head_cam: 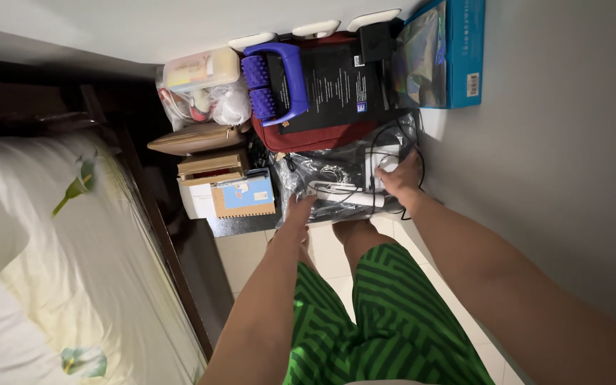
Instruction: Organizing and bagging electronic devices and accessories in a bedroom.
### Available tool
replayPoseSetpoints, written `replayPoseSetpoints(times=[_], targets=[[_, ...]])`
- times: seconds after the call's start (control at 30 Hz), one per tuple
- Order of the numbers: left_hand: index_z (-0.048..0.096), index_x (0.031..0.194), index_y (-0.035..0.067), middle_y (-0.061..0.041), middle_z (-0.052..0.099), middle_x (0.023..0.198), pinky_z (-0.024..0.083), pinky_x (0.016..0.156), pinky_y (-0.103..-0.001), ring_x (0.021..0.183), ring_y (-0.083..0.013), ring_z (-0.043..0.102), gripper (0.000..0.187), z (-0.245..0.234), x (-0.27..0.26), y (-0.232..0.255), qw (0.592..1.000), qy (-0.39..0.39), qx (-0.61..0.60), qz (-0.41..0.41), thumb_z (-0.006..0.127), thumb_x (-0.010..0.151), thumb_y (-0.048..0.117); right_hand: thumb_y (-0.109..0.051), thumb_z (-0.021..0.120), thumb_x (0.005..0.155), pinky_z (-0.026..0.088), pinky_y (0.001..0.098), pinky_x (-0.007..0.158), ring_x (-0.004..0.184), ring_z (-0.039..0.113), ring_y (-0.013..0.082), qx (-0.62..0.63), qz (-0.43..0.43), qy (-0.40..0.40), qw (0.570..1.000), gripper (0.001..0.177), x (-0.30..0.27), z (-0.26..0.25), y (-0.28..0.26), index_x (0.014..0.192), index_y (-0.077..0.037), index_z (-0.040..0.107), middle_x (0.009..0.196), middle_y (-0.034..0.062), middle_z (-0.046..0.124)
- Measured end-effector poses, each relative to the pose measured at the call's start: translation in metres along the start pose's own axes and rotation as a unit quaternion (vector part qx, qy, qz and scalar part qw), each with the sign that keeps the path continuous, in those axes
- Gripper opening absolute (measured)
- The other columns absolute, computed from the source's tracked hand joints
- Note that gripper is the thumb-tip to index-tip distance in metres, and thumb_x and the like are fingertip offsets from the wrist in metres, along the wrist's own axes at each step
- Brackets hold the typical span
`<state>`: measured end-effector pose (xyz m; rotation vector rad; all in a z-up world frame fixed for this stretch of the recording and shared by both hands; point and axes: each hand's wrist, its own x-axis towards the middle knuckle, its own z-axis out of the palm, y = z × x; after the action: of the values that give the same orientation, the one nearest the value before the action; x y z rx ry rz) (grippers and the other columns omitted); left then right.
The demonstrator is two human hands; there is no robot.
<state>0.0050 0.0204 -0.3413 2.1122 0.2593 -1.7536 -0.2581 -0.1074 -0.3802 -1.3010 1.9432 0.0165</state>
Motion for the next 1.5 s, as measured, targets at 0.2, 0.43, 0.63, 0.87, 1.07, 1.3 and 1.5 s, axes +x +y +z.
replayPoseSetpoints(times=[0.2, 0.43, 0.63, 0.87, 1.07, 1.3, 1.5], targets=[[-0.005, 0.164, 0.03, -0.019, 0.044, 0.148, 0.049, 0.097, -0.055, 0.129, -0.0364, 0.049, 0.119, 0.013, -0.032, 0.031, 0.996, 0.055, -0.069, 0.001, 0.081, 0.081, 0.031, -0.044, 0.093, 0.07, 0.047, 0.0437, 0.106, 0.126, 0.056, 0.046, -0.004, -0.091, -0.019, 0.996, 0.116, 0.022, -0.016, 0.008, 0.154, 0.004, 0.029, 0.136, 0.0341, 0.057], [-0.017, 0.16, 0.017, -0.012, 0.069, 0.131, 0.048, 0.089, -0.047, 0.107, -0.026, 0.07, 0.124, -0.003, 0.035, -0.012, 0.995, 0.068, -0.07, -0.029, 0.081, 0.086, 0.032, -0.039, 0.081, 0.084, 0.053, 0.0414, 0.094, 0.106, 0.07, 0.0314, -0.049, -0.08, -0.086, 0.992, 0.072, 0.034, -0.023, 0.031, 0.141, -0.004, 0.053, 0.112, 0.0151, 0.074], [0.073, 0.107, 0.011, -0.018, 0.073, 0.114, 0.051, 0.095, -0.047, 0.107, -0.0367, 0.065, 0.029, -0.003, -0.006, -0.007, 0.918, 0.193, 0.29, 0.188, 0.069, 0.092, 0.036, -0.034, 0.073, 0.092, 0.055, 0.0385, 0.086, 0.097, 0.071, 0.0284, 0.009, -0.144, -0.033, 0.989, 0.048, 0.026, -0.017, 0.046, 0.127, -0.004, 0.061, 0.105, 0.0126, 0.074], [0.072, 0.101, 0.01, -0.016, 0.075, 0.1, 0.055, 0.081, -0.039, 0.09, -0.0293, 0.07, 0.019, -0.026, -0.064, -0.017, 0.837, 0.248, 0.192, 0.449, 0.069, 0.085, 0.02, -0.033, 0.07, 0.098, 0.054, 0.0444, 0.085, 0.099, 0.069, 0.0372, -0.018, -0.173, 0.024, 0.984, 0.036, 0.01, -0.026, 0.041, 0.12, -0.006, 0.065, 0.106, 0.0175, 0.073], [0.076, 0.119, 0.006, -0.019, 0.073, 0.109, 0.052, 0.08, -0.034, 0.092, -0.0214, 0.061, 0.028, -0.032, -0.097, -0.054, 0.953, 0.036, -0.158, 0.258, 0.063, 0.094, 0.013, -0.03, 0.066, 0.098, 0.055, 0.046, 0.085, 0.101, 0.07, 0.04, 0.03, -0.174, 0.006, 0.984, 0.034, 0.001, -0.02, 0.028, 0.122, -0.006, 0.066, 0.107, 0.0211, 0.072], [0.075, 0.1, -0.002, -0.02, 0.071, 0.123, 0.056, 0.096, -0.039, 0.115, -0.0332, 0.069, 0.024, -0.039, -0.16, -0.034, 0.89, -0.075, -0.418, 0.166, 0.052, 0.096, 0.004, -0.029, 0.065, 0.097, 0.053, 0.0484, 0.089, 0.108, 0.066, 0.0432, 0.014, -0.162, -0.004, 0.987, 0.036, -0.008, -0.014, -0.003, 0.127, -0.009, 0.067, 0.114, 0.0219, 0.071], [0.062, 0.076, 0.001, -0.024, 0.078, 0.103, 0.054, 0.08, -0.042, 0.106, -0.0344, 0.071, 0.02, -0.052, -0.167, -0.048, 0.89, -0.145, -0.378, 0.21, 0.05, 0.091, -0.003, -0.033, 0.071, 0.092, 0.054, 0.044, 0.087, 0.097, 0.07, 0.0333, 0.024, -0.121, -0.04, 0.992, 0.039, -0.017, -0.033, -0.036, 0.127, -0.016, 0.066, 0.101, 0.0137, 0.074]])
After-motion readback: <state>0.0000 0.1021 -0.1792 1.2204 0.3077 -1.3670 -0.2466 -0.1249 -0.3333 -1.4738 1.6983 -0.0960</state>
